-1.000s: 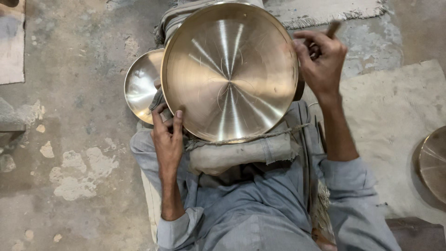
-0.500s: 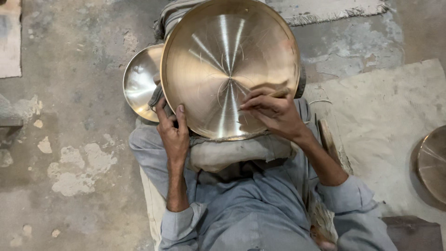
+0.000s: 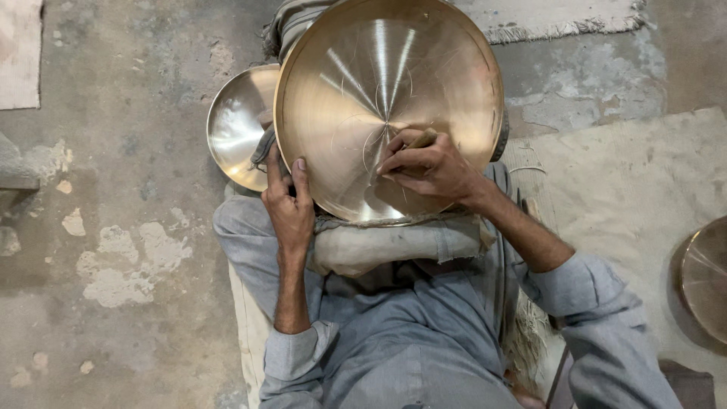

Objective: The person holds a large brass plate on their lap and uses a small metal chisel to scratch a radial pattern into the surface. They then use a wooden mallet to strike the chisel, deepening the engraved lines.

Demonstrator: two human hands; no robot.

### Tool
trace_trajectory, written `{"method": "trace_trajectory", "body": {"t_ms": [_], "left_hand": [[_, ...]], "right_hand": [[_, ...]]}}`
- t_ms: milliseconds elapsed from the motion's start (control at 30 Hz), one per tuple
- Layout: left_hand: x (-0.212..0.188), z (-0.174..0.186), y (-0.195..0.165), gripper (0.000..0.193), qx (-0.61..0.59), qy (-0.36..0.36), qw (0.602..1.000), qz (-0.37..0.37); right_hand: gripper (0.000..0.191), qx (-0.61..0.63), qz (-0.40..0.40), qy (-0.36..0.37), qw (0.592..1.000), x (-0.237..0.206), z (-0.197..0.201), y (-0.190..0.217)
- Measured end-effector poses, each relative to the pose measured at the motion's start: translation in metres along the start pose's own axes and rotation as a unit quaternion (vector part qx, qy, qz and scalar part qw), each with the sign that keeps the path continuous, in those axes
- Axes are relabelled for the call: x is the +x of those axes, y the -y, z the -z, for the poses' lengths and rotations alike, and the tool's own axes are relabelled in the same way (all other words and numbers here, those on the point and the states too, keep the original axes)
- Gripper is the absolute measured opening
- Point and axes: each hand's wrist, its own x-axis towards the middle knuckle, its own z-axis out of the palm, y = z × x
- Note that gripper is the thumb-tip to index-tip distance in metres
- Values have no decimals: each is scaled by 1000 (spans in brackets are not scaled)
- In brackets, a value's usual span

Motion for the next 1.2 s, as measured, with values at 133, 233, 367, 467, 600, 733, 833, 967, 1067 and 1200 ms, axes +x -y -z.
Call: {"method": "trace_trajectory", "body": {"t_ms": [133, 233, 367, 467, 600, 733, 833, 967, 1067, 1200], "left_hand": [[-1, 0, 1, 52, -9, -1, 1000, 10], [0, -1, 2, 51, -15, 1, 1000, 5], [0, 0, 0, 51, -7, 4, 1000, 8], [-1, 2, -4, 50, -3, 3, 1000, 10], [-1, 2, -8, 51, -9, -1, 1000, 5], [0, 3, -9, 51, -7, 5, 1000, 20], [0, 5, -8, 51, -11, 5, 1000, 6], [-1, 5, -8, 52, -3, 3, 1000, 9], [0, 5, -6, 53, 1, 3, 1000, 6], [2, 5, -4, 54, 7, 13, 999, 30]], "right_hand": [[17, 0, 12, 2, 1000, 2, 0, -2], [17, 6, 1, 5, 1000, 3, -2, -3], [16, -2, -7, 6, 1000, 2, -3, -3], [16, -2, -12, 4, 1000, 2, -2, 0], [16, -2, -27, 2, 1000, 4, -1, 4], [16, -10, -24, 12, 1000, 8, 1, 6], [15, -3, -28, 44, 999, 11, 6, 6], [13, -16, -2, 76, 997, 15, 11, 5], [12, -6, -4, 101, 995, 18, 14, 2], [13, -4, 2, 117, 993, 18, 15, 0]]}}
